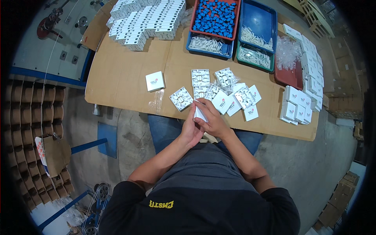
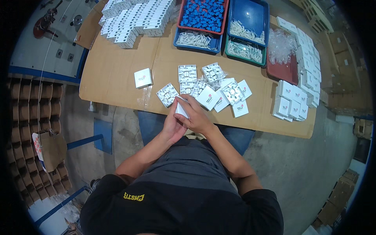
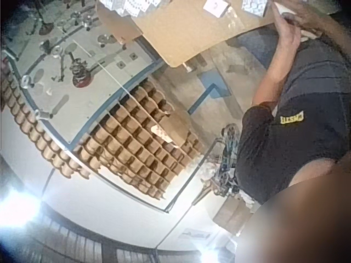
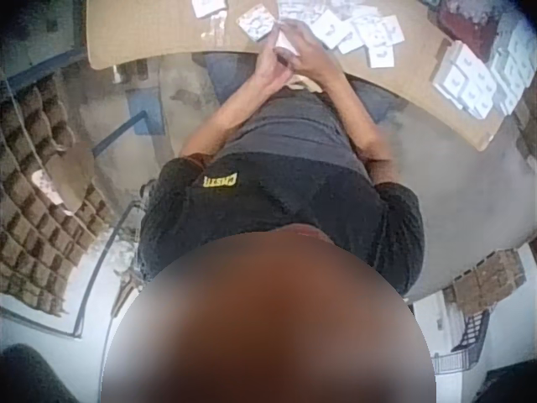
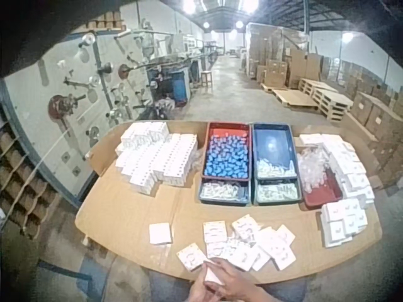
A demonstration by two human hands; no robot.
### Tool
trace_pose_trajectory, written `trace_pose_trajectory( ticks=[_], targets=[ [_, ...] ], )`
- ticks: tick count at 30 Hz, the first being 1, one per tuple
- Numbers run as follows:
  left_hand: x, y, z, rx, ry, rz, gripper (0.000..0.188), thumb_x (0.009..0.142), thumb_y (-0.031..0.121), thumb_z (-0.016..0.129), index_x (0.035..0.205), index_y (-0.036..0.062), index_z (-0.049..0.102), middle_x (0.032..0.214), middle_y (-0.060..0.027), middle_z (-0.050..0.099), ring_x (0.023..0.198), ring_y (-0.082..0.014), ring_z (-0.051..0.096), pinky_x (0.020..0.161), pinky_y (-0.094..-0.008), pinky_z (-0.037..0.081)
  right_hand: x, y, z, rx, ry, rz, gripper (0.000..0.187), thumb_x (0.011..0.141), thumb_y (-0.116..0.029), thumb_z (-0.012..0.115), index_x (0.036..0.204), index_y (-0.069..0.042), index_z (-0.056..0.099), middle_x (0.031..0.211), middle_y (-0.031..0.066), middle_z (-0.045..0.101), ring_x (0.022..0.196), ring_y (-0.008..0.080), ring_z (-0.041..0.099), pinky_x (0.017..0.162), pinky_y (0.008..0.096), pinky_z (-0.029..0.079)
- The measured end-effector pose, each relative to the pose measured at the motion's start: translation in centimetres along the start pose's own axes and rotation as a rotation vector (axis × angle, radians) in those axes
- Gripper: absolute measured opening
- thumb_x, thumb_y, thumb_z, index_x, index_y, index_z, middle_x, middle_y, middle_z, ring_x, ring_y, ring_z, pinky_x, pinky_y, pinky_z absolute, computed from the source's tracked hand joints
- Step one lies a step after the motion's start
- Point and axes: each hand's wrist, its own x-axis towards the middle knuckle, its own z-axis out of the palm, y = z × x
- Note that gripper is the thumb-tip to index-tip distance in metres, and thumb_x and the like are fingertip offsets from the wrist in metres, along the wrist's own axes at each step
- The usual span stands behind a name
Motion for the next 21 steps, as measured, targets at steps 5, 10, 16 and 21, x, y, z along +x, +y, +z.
trace_pose_trajectory(
  ticks=[5,10,16,21],
  targets=[
    [0.4,-0.2,0.6,-0.091,-0.049,-0.018,0.058,0.110,0.057,0.031,0.147,0.0172,0.050,0.136,-0.0056,0.063,0.122,-0.0237,0.062,0.102,-0.0469,0.051,1.0,0.8,-1.1,0.182,0.176,0.111,0.058,0.108,-0.045,0.051,0.144,0.000,0.053,0.136,0.0202,0.058,0.125,0.0325,0.058,0.106,0.0389,0.046],
    [1.2,1.7,-0.7,-0.008,-0.354,-0.015,0.054,0.110,0.044,0.031,0.153,0.0133,0.042,0.140,-0.0147,0.062,0.124,-0.0313,0.063,0.106,-0.0525,0.049,1.9,1.3,-3.0,0.479,0.426,0.352,0.046,0.111,-0.042,0.044,0.133,-0.004,0.058,0.132,0.0123,0.060,0.117,0.0194,0.059,0.103,0.0346,0.046],
    [1.0,1.8,0.1,0.376,-0.183,0.206,0.065,0.093,-0.007,0.049,0.155,0.0107,0.039,0.137,-0.0164,0.060,0.125,-0.0250,0.062,0.104,-0.0396,0.052,1.1,2.3,-2.8,0.109,0.238,0.665,0.042,0.094,-0.042,0.075,0.106,-0.002,0.066,0.093,0.0130,0.069,0.093,0.0232,0.067,0.084,0.0353,0.051],
    [1.9,0.5,-1.5,0.579,-0.178,0.365,0.064,0.089,-0.007,0.046,0.151,0.0089,0.045,0.130,-0.0074,0.058,0.117,-0.0136,0.056,0.101,-0.0281,0.046,0.8,1.6,-1.2,0.068,0.097,0.711,0.045,0.089,-0.040,0.079,0.107,0.000,0.067,0.091,0.0169,0.071,0.081,0.0249,0.068,0.073,0.0380,0.053]
  ],
)
